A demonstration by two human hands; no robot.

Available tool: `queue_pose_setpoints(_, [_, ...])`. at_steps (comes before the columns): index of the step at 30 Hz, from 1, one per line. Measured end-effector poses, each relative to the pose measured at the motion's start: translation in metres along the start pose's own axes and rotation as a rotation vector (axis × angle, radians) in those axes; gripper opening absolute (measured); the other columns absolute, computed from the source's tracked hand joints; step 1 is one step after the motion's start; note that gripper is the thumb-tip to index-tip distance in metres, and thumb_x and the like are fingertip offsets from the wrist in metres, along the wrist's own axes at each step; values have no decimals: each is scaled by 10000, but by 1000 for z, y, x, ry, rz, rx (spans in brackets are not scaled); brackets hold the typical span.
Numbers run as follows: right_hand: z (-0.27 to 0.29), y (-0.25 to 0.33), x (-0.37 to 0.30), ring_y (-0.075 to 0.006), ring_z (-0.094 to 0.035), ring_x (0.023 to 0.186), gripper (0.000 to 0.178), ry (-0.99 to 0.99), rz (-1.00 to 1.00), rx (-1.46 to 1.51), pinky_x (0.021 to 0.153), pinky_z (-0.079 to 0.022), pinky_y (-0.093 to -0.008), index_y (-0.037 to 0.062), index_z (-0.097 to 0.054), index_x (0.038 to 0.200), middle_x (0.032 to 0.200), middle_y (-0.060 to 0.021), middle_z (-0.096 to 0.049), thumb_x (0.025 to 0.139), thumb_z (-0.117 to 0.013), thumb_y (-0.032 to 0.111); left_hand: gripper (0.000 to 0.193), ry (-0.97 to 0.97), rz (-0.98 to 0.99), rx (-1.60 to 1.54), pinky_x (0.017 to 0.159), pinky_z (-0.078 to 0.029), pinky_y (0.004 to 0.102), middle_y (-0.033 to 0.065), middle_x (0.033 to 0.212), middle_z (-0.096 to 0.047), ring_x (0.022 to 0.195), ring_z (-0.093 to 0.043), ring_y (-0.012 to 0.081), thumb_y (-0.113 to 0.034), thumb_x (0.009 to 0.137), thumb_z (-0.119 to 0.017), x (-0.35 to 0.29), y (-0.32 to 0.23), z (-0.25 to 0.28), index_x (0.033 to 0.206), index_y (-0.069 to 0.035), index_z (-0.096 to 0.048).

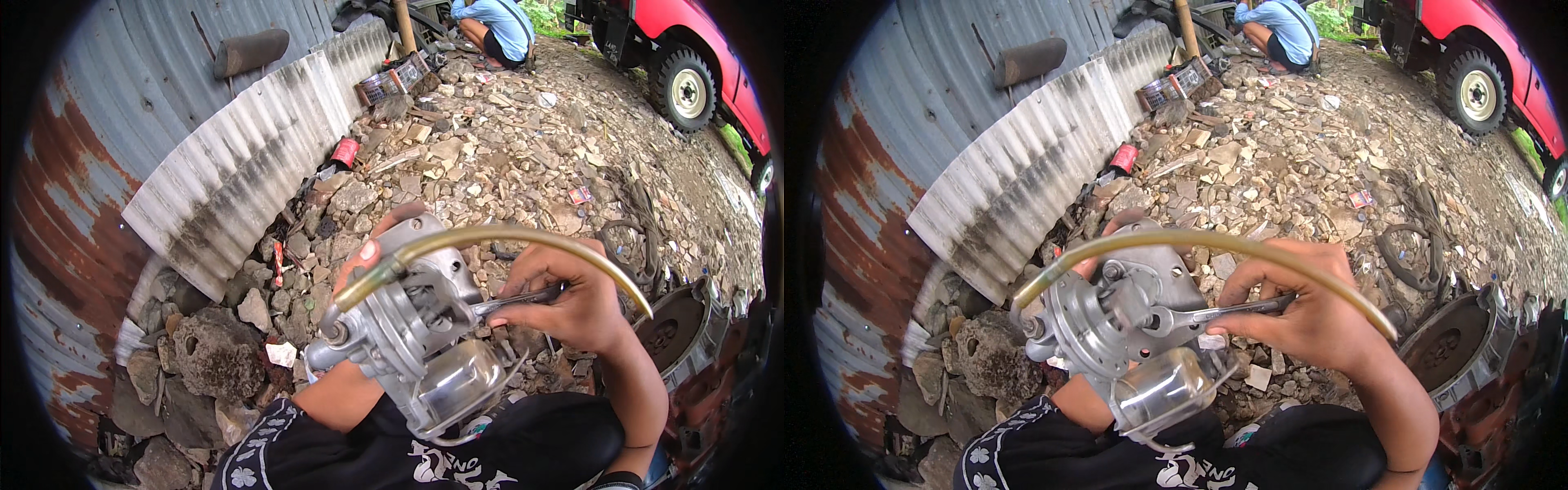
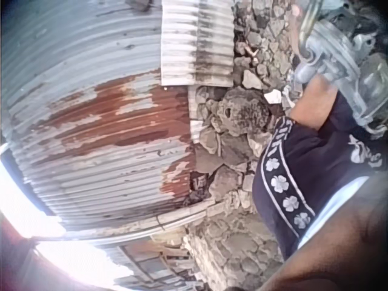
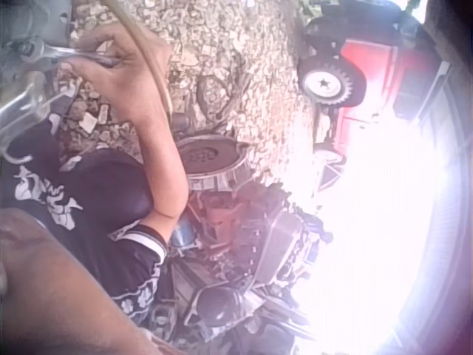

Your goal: The person holds a carburetor and uses a wrench to tighten bolts on its body. They rotate the carburetor to access different sides and continue tightening. The person then places the carburetor onto an engine block, aligns it, and removes it again to continue adjustments.

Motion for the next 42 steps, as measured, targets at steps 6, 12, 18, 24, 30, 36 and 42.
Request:
queue_pose_setpoints(6, [-41,-13,-17,-92,-594,596,187,0,-265,245,527,-454,-265,27,-684,956,941,-65,-698,823,-814,53,720,-4,-81,30,925,-565,486,298,1295,-576,1121,-642,387,-463,927,-643,-9,-3,-2,1454,-23,-429])
queue_pose_setpoints(12, [-70,17,-21,-339,-650,894,296,53,-110,154,733,-527,-378,-29,-531,1067,1069,-184,-560,853,-734,-19,739,47,-195,-18,1004,-474,564,290,1358,-543,1202,-577,423,-521,917,-637,-3,-23,15,1462,-57,-453])
queue_pose_setpoints(18, [-95,10,-41,-354,-665,915,453,18,-283,278,770,-529,-374,-35,-436,1236,1057,-205,-571,862,-690,-25,761,137,-57,-99,1083,-382,642,283,1421,-510,1284,-513,459,-579,907,-631,7,-34,66,1469,-91,-478])
queue_pose_setpoints(24, [-114,20,-52,-222,-685,1055,512,83,-253,501,875,-533,-338,-20,-376,1331,1129,-169,-646,883,-619,-64,728,262,-298,163,919,-540,613,342,1331,-521,1174,-589,479,-479,856,-743,-7,-65,22,1443,-125,-496])
queue_pose_setpoints(30, [-98,-19,-59,-112,-691,891,350,26,-361,670,718,-561,-285,-19,-507,1216,1033,-125,-689,909,-675,-37,692,85,-378,200,939,-578,592,362,1368,-487,1235,-559,490,-495,904,-703,-23,-59,-6,1455,-151,-468])
queue_pose_setpoints(36, [-44,-4,-40,-204,-729,880,290,-8,-55,262,757,-569,-307,1,-712,1100,983,-140,-726,818,-723,-64,653,143,-152,96,987,-561,554,344,1353,-500,1250,-553,467,-530,951,-602,-20,-31,-32,1456,-147,-442])
queue_pose_setpoints(42, [-34,1,-34,-216,-731,911,334,76,-72,269,769,-577,-313,11,-719,1121,1020,-146,-726,801,-710,-84,686,-75,-91,237,976,-571,536,351,1330,-515,1218,-583,466,-559,952,-554,-23,-15,-23,1457,-116,-413])
Point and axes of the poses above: each hand's wrist, its own x-axis towards the middle knuckle, its own z-axis out of the back of the hand, y = z × x, the point moved 10 cm from there along x, towards the middle knuckle
